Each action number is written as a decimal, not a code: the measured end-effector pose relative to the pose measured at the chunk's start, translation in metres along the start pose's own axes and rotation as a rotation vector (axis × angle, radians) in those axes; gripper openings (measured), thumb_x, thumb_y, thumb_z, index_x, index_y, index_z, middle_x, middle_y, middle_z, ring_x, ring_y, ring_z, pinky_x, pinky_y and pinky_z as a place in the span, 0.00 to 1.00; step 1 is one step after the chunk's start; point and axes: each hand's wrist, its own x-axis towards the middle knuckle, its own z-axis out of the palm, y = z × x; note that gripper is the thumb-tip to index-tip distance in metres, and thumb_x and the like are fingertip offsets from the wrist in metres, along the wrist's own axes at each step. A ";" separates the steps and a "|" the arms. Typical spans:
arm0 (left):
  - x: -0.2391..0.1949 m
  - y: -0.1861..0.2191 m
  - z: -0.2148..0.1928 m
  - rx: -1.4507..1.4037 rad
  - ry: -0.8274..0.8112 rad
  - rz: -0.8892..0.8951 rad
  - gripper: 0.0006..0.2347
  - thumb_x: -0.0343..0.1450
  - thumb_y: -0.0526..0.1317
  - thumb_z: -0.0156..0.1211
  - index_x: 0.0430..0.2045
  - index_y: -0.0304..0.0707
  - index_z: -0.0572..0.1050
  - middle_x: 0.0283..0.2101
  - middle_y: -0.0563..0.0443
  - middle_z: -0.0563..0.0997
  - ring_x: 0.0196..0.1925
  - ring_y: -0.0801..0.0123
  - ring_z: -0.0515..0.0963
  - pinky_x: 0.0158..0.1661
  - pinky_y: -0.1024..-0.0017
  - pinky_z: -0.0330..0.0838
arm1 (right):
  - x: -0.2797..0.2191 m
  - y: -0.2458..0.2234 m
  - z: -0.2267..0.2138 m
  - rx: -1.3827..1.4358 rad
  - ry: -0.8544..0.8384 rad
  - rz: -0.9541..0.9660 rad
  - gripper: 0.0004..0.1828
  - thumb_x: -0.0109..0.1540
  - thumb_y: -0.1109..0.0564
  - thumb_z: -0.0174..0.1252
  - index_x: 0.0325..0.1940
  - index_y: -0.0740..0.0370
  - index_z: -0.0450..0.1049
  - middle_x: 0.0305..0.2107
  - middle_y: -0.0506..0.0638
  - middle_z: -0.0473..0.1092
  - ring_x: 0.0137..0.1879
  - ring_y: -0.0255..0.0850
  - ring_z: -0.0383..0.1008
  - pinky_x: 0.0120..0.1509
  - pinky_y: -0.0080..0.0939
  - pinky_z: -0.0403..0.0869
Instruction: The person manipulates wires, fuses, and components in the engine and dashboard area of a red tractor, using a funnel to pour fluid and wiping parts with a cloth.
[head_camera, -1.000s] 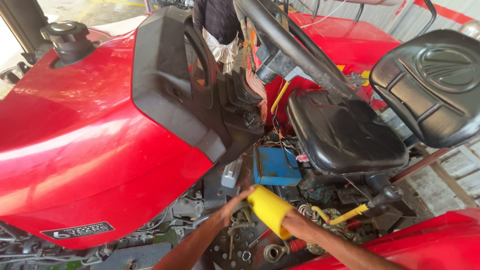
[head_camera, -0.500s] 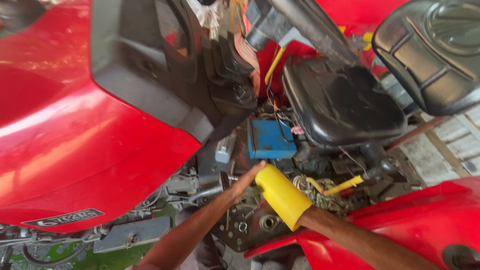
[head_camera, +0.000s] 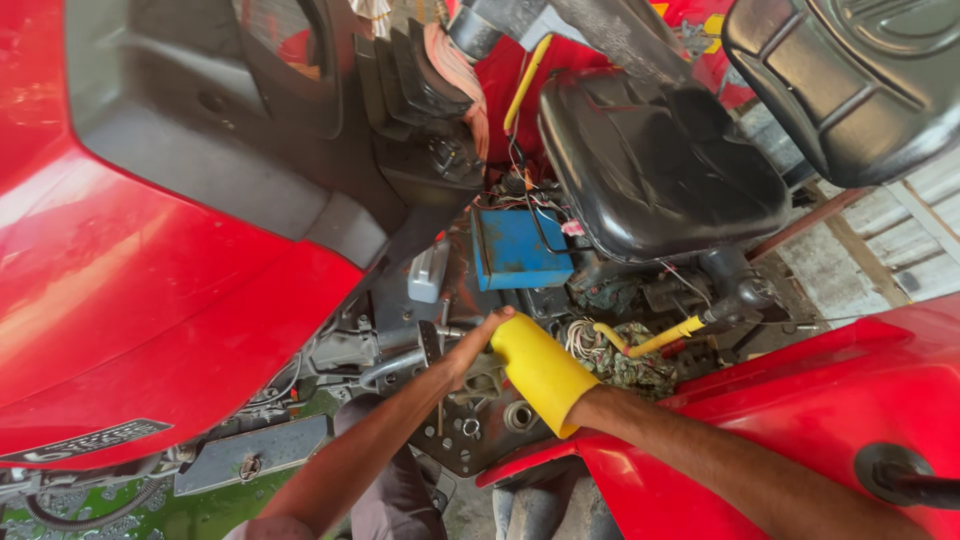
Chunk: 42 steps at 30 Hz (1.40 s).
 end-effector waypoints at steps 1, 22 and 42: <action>0.006 -0.009 -0.005 0.020 0.012 -0.011 0.41 0.63 0.74 0.48 0.55 0.34 0.70 0.37 0.40 0.78 0.33 0.61 0.81 0.29 0.64 0.78 | -0.004 -0.006 0.001 -0.347 -0.026 -0.351 0.23 0.64 0.57 0.57 0.63 0.64 0.67 0.48 0.56 0.72 0.48 0.44 0.75 0.47 0.40 0.75; -0.032 0.161 0.071 0.874 0.474 1.167 0.27 0.70 0.46 0.71 0.62 0.39 0.68 0.56 0.40 0.79 0.55 0.50 0.82 0.53 0.61 0.76 | -0.016 -0.008 -0.044 -1.688 -0.261 -0.009 0.12 0.56 0.56 0.61 0.41 0.63 0.77 0.42 0.59 0.76 0.49 0.56 0.78 0.48 0.56 0.76; 0.142 0.141 0.240 0.865 -0.004 1.044 0.19 0.73 0.49 0.59 0.53 0.36 0.73 0.46 0.40 0.82 0.44 0.49 0.85 0.44 0.56 0.78 | -0.004 0.015 -0.046 -1.514 -0.191 -0.298 0.11 0.55 0.58 0.57 0.41 0.60 0.76 0.37 0.59 0.77 0.46 0.55 0.80 0.47 0.56 0.77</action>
